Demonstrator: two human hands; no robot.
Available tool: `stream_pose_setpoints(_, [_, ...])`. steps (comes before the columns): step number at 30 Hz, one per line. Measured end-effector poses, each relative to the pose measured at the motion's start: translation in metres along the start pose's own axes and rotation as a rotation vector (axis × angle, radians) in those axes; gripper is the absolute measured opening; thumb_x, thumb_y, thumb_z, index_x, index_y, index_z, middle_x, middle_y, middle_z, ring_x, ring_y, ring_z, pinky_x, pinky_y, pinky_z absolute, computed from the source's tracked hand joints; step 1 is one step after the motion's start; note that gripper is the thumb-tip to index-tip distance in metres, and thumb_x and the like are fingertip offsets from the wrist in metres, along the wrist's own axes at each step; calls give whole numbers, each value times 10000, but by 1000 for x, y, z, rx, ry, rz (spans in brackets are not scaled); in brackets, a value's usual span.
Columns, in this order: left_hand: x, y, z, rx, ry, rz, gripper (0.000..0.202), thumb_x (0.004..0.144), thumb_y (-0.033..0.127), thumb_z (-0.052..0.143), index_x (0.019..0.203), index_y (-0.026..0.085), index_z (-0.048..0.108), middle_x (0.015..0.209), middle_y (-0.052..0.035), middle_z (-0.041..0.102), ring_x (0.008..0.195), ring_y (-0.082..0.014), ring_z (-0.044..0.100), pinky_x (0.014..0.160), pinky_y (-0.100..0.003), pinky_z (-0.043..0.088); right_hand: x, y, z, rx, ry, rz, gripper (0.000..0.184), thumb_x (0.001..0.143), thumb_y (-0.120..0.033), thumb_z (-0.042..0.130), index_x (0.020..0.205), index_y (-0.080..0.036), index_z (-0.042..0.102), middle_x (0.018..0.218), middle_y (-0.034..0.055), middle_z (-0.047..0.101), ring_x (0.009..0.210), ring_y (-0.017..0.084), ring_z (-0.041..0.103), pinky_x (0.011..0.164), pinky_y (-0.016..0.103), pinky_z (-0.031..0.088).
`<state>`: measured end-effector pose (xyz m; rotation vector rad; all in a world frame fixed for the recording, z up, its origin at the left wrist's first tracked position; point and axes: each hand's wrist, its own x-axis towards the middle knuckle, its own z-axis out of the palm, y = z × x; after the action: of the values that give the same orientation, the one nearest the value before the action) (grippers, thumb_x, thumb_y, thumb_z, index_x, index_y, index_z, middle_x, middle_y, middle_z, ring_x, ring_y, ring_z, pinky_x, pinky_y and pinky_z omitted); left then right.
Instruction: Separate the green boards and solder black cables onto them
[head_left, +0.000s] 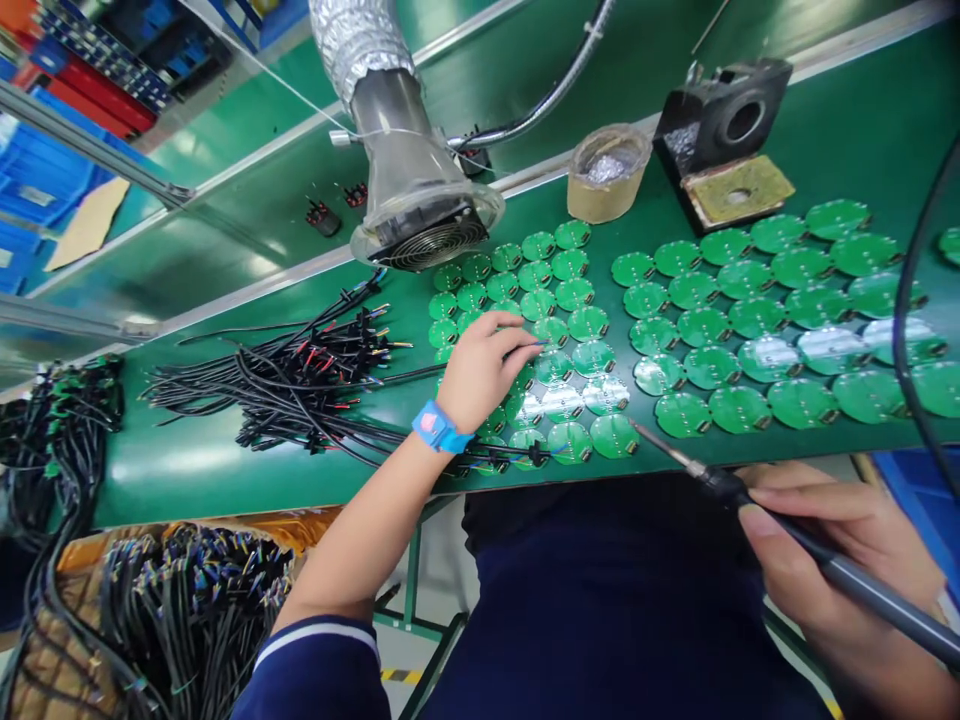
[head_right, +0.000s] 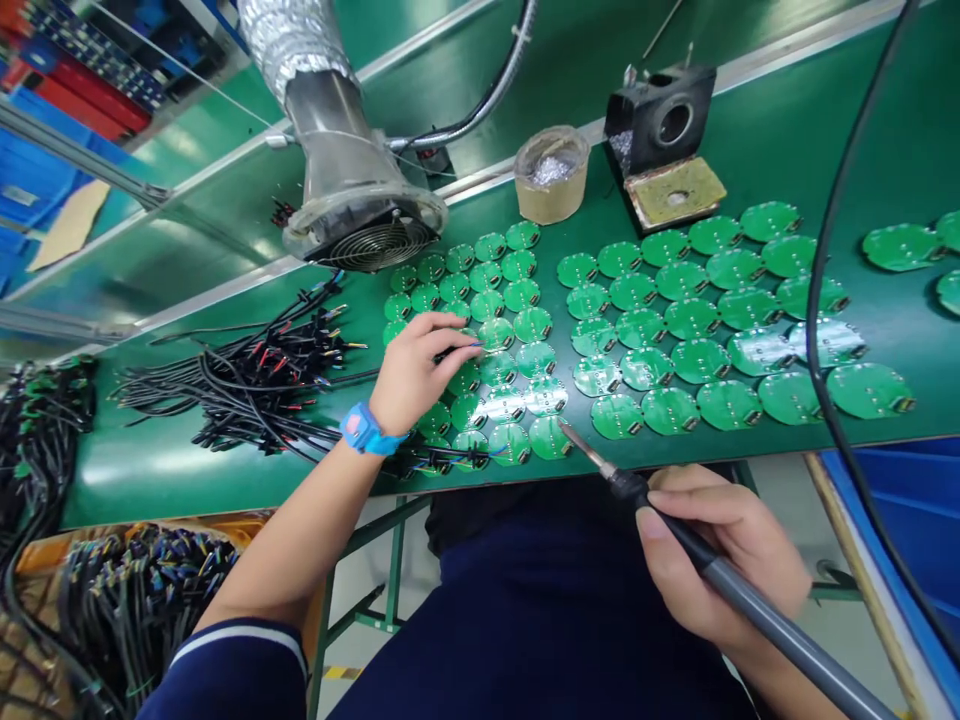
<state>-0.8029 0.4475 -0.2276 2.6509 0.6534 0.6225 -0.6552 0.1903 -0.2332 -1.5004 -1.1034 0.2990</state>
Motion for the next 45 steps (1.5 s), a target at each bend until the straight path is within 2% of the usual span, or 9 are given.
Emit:
stream_pose_setpoints(3, [-18, 33, -7, -108, 27, 32, 133, 828, 265, 565, 909, 186, 632, 846, -27, 565, 782, -108, 544, 716, -257, 466, -2, 2, -8, -10, -50, -22, 287, 657, -36, 582, 899, -184, 537, 727, 35, 563, 651, 167, 583, 531, 305, 474])
stream_pose_setpoints(7, [-47, 79, 3, -97, -169, -26, 159, 860, 259, 507, 901, 159, 623, 782, -37, 519, 724, -123, 488, 647, -264, 440, -6, 5, -15, -4, -145, -88, 303, 639, -21, 579, 894, -179, 538, 686, 26, 542, 618, 166, 559, 542, 338, 484])
stream_pose_setpoints(10, [-60, 93, 19, -77, -235, -76, 179, 872, 242, 467, 870, 145, 618, 786, -53, 514, 750, -144, 473, 668, -292, 432, -7, 5, -16, -11, -231, -115, 308, 633, -18, 579, 885, -187, 528, 622, -9, 498, 549, 139, 510, 502, 323, 455])
stream_pose_setpoints(13, [-65, 94, 28, -65, -212, -93, 189, 869, 230, 457, 819, 135, 613, 773, -60, 509, 749, -152, 466, 680, -309, 429, -9, 6, -13, -26, -261, -150, 311, 632, -3, 579, 888, -170, 524, 610, -11, 494, 536, 133, 501, 494, 317, 436])
stream_pose_setpoints(23, [-64, 92, 31, -40, -199, -55, 200, 860, 223, 471, 792, 119, 628, 730, -51, 515, 701, -141, 457, 635, -291, 415, -6, 5, -4, -66, -238, -217, 270, 629, -7, 578, 856, -144, 522, 620, 3, 508, 554, 140, 521, 506, 310, 433])
stream_pose_setpoints(32, [-65, 91, 34, 20, -165, -8, 187, 858, 223, 480, 773, 121, 612, 705, -47, 517, 676, -139, 456, 602, -282, 405, -5, 3, 0, -130, -313, -219, 265, 648, -36, 570, 852, -183, 489, 571, -20, 472, 500, 122, 456, 461, 277, 383])
stream_pose_setpoints(38, [-66, 91, 35, 32, -155, 1, 186, 861, 220, 473, 772, 124, 605, 705, -44, 517, 663, -134, 453, 600, -279, 398, -9, 2, 1, -170, -306, -215, 255, 660, -68, 560, 863, -205, 490, 557, -35, 462, 477, 117, 437, 451, 274, 393])
stream_pose_setpoints(42, [-66, 91, 34, 31, -162, -5, 182, 858, 217, 476, 771, 121, 604, 704, -46, 517, 666, -135, 454, 599, -278, 396, -9, 0, -5, -187, -346, -162, 174, 682, -57, 531, 777, -202, 515, 523, -37, 447, 489, 114, 441, 473, 276, 421])
stream_pose_setpoints(45, [-65, 92, 34, 27, -164, -10, 183, 861, 219, 471, 773, 128, 603, 706, -46, 514, 670, -138, 455, 601, -281, 397, -5, -2, -5, -226, -365, -189, 156, 679, -56, 535, 717, -201, 492, 495, -46, 419, 475, 104, 413, 449, 258, 399])
